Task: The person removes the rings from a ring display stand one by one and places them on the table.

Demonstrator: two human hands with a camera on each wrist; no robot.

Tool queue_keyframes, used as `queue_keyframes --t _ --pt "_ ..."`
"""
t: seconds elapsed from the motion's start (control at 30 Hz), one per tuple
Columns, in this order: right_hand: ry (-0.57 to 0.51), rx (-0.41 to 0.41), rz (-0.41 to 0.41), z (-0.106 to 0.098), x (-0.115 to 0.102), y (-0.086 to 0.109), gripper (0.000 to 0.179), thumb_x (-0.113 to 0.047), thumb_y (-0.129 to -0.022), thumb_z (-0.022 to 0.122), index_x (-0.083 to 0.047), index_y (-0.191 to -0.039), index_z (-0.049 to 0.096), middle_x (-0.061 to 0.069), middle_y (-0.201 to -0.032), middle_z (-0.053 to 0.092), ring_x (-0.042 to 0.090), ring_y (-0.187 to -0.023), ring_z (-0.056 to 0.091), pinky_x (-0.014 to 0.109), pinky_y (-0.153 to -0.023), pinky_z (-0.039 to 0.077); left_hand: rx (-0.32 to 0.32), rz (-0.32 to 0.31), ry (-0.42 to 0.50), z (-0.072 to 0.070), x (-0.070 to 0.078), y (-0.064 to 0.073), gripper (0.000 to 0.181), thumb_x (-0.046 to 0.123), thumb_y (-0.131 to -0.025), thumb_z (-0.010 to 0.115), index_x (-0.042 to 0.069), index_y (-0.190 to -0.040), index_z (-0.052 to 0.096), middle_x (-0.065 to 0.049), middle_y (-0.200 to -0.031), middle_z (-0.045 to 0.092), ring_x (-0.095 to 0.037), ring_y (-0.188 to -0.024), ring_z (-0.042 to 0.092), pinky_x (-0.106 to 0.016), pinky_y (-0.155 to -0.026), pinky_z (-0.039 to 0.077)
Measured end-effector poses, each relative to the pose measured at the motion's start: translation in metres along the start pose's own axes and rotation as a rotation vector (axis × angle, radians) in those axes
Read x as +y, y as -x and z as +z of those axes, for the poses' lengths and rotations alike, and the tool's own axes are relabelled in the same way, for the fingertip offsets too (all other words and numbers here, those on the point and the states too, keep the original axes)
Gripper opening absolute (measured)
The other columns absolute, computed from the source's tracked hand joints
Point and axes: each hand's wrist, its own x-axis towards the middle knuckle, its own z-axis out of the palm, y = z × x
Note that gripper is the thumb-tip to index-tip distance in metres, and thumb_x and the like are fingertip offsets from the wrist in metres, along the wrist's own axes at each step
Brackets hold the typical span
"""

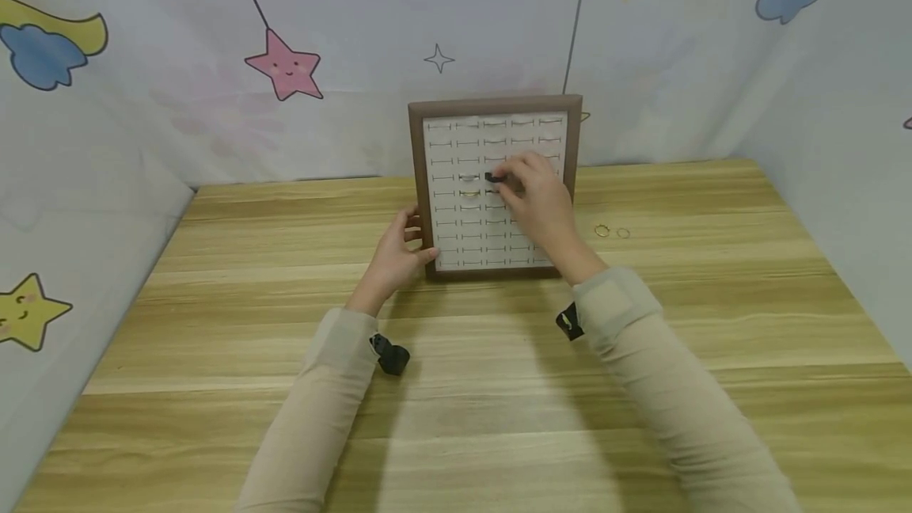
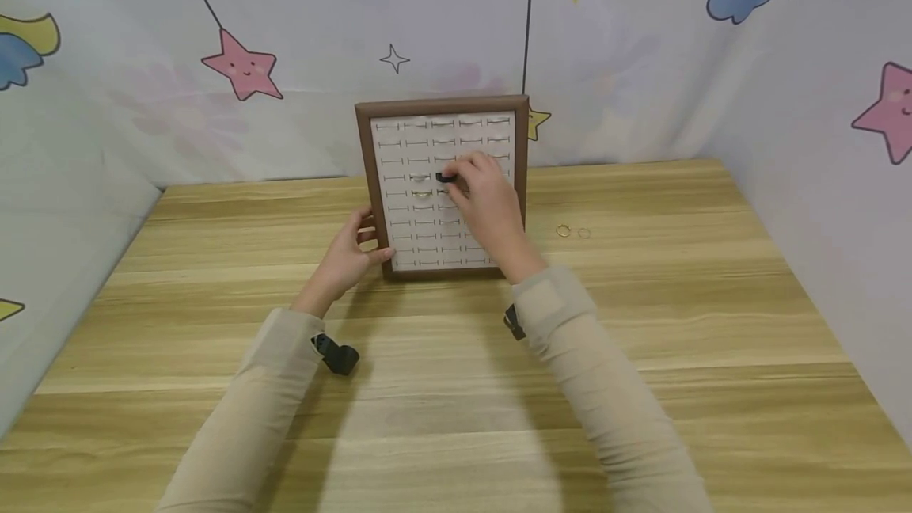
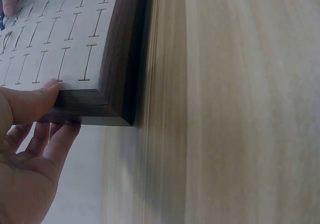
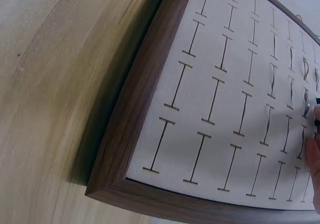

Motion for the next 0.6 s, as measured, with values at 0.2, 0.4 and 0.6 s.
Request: queue_keyframes --t 0.2,0.4,0.6 --pt "-0.100 -0.047 -0.008 -0.006 0.006 -0.003 0.014 -0.007 -0.087 0.067 -0.001 -0.099 0.067 0.013 -0.109 0.065 0.027 -0.099 0.058 0.038 -0.090 0.050 -0.002 -0.009 -0.010 -0.001 0.000 0.001 0.078 -0.001 -0.088 0.064 0.007 -0.151 0.019 -0.018 -0.149 0.035 -0.035 -0.136 0.039 -0.045 -0.109 0.043" --pt "-0.204 -0.082 0.013 -0.011 0.011 -0.004 0.015 -0.007 -0.087 0.068 0.001 -0.100 0.067 0.015 -0.108 0.065 0.025 -0.089 0.060 0.032 -0.080 0.052 -0.001 -0.012 -0.008 -0.001 0.000 0.000 0.078 -0.001 -0.087 0.064 0.007 -0.151 0.019 -0.018 -0.148 0.035 -0.035 -0.135 0.040 -0.045 -0.109 0.043" --pt "-0.419 -0.067 0.210 -0.019 0.019 -0.004 0.020 -0.009 -0.090 0.065 0.001 -0.107 0.065 0.008 -0.107 0.065 0.011 -0.094 0.059 0.018 -0.084 0.051 0.001 -0.007 -0.002 0.000 0.000 -0.001 0.078 -0.002 -0.087 0.064 0.006 -0.151 0.020 -0.018 -0.148 0.035 -0.035 -0.135 0.040 -0.045 -0.109 0.043"
